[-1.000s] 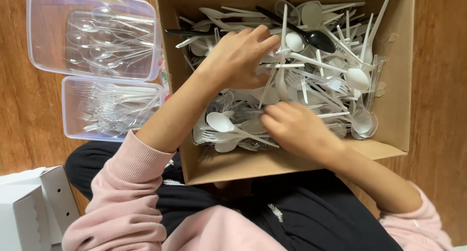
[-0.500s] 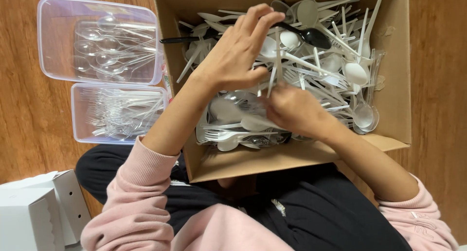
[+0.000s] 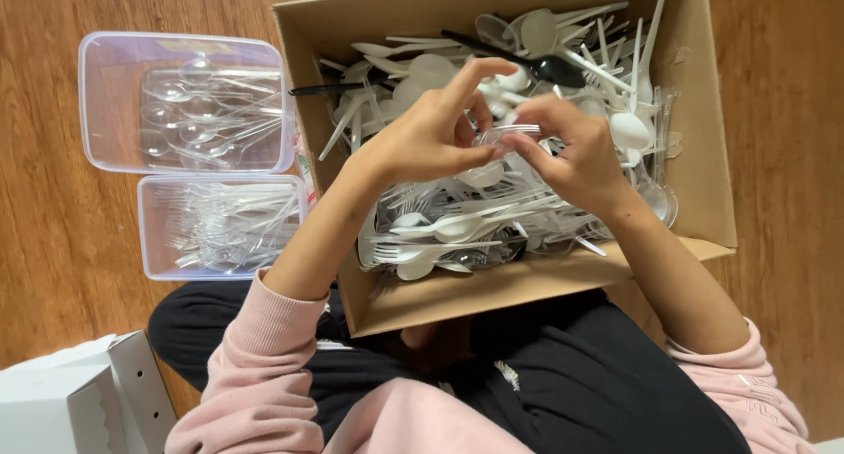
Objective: The person sits on the floor and sorts plastic cutlery from a cardboard box into two clear plastic containers. They pick up spoons and forks one at a time, separate them by type, and place them into the appropriate container.
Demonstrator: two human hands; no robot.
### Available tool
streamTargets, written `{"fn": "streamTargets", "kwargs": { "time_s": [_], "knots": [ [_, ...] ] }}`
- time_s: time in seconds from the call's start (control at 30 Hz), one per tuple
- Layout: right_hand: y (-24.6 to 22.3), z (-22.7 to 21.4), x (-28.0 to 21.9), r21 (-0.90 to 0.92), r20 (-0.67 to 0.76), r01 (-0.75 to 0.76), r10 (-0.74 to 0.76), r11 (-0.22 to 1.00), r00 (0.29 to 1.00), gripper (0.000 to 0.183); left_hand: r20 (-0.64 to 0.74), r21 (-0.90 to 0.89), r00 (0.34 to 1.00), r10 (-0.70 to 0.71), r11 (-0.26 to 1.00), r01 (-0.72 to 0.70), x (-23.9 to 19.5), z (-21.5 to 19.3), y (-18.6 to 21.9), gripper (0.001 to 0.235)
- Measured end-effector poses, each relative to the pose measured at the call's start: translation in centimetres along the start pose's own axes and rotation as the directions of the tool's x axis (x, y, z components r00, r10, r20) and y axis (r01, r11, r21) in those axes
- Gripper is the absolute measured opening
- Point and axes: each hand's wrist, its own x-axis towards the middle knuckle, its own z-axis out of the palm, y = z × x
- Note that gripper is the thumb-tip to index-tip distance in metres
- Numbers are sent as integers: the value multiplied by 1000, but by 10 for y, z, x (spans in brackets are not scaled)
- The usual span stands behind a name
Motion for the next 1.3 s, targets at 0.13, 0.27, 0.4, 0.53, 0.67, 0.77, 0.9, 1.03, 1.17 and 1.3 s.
{"fn": "streamTargets", "kwargs": {
  "time_s": [0.13, 0.27, 0.4, 0.53, 0.67, 0.77, 0.9, 1.03, 1.17, 1.3],
  "knots": [
    [-5, -6, 3, 93, 4, -161, 161, 983, 987, 29, -59, -10, 998, -7, 1000, 6, -1, 2, -9, 85],
    [-18, -10, 8, 186, -15, -199, 205, 962, 979, 31, -116, 15, 989, 92, 996, -91, -7, -6, -7, 79],
    [-5, -2, 5, 344, -98, -232, 281, 910, 955, 28, -199, -33, 976, 86, 995, -94, -13, -12, -8, 64],
    [14, -7, 0, 286, -152, -214, 265, 934, 952, 22, -317, -3, 944, 95, 995, -101, -6, -14, -23, 29],
    [3, -7, 3, 238, -218, -240, 293, 941, 931, 17, -486, -144, 861, 149, 958, -248, -8, -22, -24, 19],
    [-6, -3, 5, 193, -238, -255, 298, 947, 924, 14, -556, -285, 816, 160, 885, -368, -19, -32, -21, 26],
    [-2, -3, 6, 164, -282, -184, 225, 969, 933, 14, -787, -509, 617, -32, 599, -618, -43, -43, -30, 32],
    [4, 0, 1, 175, -287, -162, 208, 971, 935, 16, -937, -348, 348, -24, 133, -928, -89, -51, -112, 34],
    [0, 6, 8, 85, -254, -221, 236, 972, 938, 21, -824, -242, 192, -533, 26, -970, -150, -87, -171, 40],
    [6, 14, 3, 28, -196, -291, 291, 956, 936, 25, -636, -295, 52, -770, 180, -938, -206, -119, -224, 28]
  ]
}}
